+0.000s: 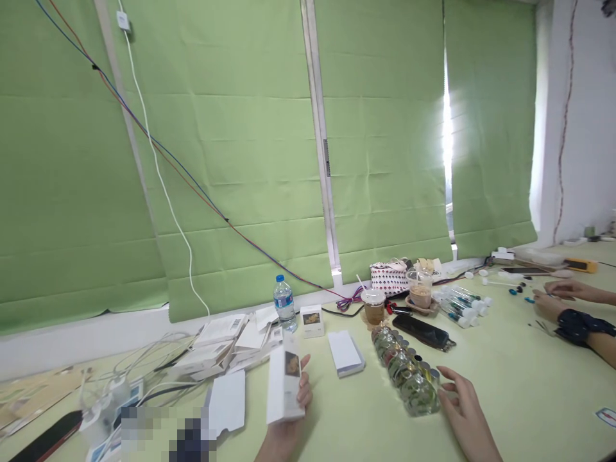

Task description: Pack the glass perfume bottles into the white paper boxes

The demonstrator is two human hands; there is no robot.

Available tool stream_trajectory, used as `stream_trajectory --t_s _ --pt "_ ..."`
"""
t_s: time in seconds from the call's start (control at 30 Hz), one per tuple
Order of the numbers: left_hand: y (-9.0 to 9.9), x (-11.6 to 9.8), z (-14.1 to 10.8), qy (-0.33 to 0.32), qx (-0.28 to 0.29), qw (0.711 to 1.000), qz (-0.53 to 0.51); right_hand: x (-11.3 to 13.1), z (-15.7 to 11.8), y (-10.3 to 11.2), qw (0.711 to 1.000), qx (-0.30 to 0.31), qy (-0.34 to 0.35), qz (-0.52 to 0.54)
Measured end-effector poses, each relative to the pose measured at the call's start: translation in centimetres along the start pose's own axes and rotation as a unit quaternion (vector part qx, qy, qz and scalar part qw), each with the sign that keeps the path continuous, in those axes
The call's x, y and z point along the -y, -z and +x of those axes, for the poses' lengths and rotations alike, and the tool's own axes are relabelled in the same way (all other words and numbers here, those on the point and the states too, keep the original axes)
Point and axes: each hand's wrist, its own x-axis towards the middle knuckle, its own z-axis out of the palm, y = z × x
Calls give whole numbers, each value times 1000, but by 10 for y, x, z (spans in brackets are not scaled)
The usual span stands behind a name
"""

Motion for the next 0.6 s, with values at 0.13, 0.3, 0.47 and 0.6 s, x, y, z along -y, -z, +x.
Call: stream_trajectory --t_s 0.13,0.3,0.47,0.6 --pt "-1 2 -8 67 74 991 -91 -1 -1 0 1000 5 -1 -7" --pt "-1 -1 -13 87 117 982 -118 7 -3 3 1000 -1 -16 5" --pt "4 0 -12 75 151 980 -103 30 -9 11 995 -84 -44 41" --pt "6 1 -12 65 164 980 -90 37 -13 16 987 -149 -35 58"
